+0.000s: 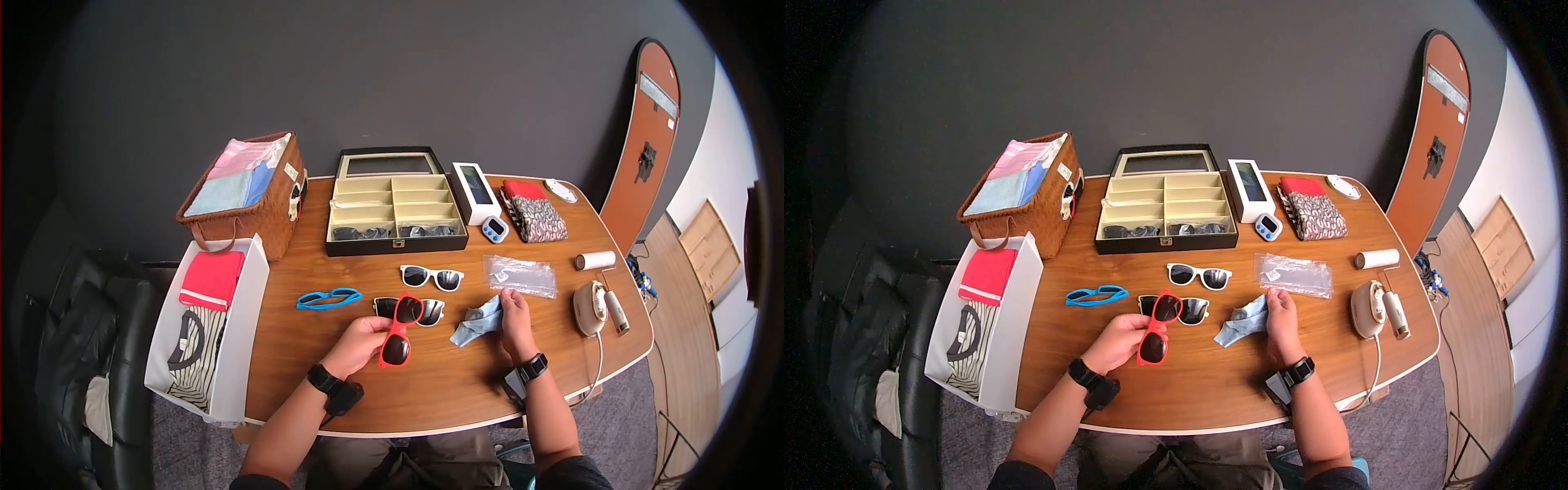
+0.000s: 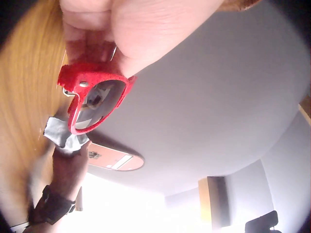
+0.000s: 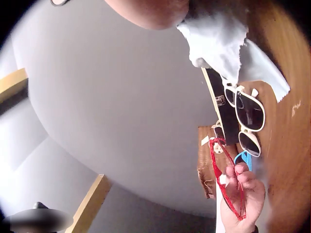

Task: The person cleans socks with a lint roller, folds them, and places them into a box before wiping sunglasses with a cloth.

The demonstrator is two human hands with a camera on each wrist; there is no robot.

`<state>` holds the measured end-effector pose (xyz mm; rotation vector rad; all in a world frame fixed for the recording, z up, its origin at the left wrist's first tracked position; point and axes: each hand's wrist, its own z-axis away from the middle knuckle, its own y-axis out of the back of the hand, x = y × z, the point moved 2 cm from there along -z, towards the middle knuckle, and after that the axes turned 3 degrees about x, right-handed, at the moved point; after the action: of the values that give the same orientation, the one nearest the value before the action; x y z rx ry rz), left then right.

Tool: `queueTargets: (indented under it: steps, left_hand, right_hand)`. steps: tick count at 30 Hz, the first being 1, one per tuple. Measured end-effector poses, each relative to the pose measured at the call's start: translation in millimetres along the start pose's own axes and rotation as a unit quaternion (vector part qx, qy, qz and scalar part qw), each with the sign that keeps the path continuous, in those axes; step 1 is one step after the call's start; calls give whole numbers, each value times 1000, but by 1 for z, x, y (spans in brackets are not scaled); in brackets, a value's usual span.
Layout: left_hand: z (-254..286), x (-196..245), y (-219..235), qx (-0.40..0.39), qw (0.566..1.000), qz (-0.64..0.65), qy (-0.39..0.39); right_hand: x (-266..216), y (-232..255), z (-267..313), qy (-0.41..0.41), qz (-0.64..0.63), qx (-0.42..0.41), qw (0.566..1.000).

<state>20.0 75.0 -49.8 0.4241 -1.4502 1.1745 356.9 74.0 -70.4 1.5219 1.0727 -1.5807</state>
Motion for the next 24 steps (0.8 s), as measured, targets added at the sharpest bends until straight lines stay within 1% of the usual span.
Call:
queueTargets:
  steps: [1, 2, 3, 5, 6, 8, 9, 11, 12, 14, 15, 16, 17, 18, 19, 21, 22, 23, 24]
  left_hand:
    - [2, 2, -2, -3, 1000, -6, 3]
    - [3, 3, -4, -7, 1000, -12, 5]
    - [3, 3, -3, -6, 1000, -12, 4]
    - [1, 0, 1, -8, 1000, -12, 3]
    - [0, -1, 1, -7, 1000, -12, 3]
    - [-2, -2, 3, 6, 998, -19, -61]
    - [-2, -3, 3, 7, 998, -18, -61]
    - [-3, -2, 3, 27, 997, -5, -66]
    - [-2, 0, 1, 26, 997, -6, -67]
    - [2, 6, -3, 42, 999, -3, -34]
    - [1, 5, -2, 43, 999, -3, -34]
    - [0, 4, -1, 30, 999, -8, -43]
    - [0, 3, -1, 16, 998, -14, -51]
    - [0, 4, -2, 16, 998, -14, -51]
    - [2, 6, -4, 11, 999, -19, -43]
    - [2, 7, -3, 7, 999, -23, -38]
    - [1, 5, -1, 5, 999, -26, -32]
    - [1, 3, 0, 2, 999, -29, -25]
    - [1, 2, -1, 2, 999, -28, -24]
  right_hand:
    - [-3, 0, 1, -13, -21, 2, 1000]
    - [-6, 1, 3, -39, -16, -2, 999]
    - [-11, 0, 7, -38, -16, -3, 999]
    - [-32, -12, 23, -122, 39, -58, 990]
    - [-35, -12, 24, -122, 39, -58, 990]
    - [-38, -13, 26, -146, -28, -161, 976]
    - [-40, -12, 27, -147, -28, -161, 976]
    - [-50, -17, 31, -146, -170, -277, 934]
    - [-57, -19, 35, -145, -170, -277, 935]
    - [-77, -28, 45, -106, -246, -294, 917]
    - [-70, -26, 41, -107, -246, -294, 917]
    - [-55, -19, 31, -85, -68, -239, 965]
    - [-42, -14, 23, -59, 113, -174, 976]
    - [-33, -12, 20, -14, 185, -136, 973]
    - [-28, -11, 19, -14, 185, -136, 973]
    - [-26, -9, 14, 91, 313, -77, 942]
    - [-28, -10, 14, 87, 324, -54, 940]
    - [-32, -12, 16, 86, 325, -55, 940]
    - [-39, -11, 18, 98, 377, -22, 921]
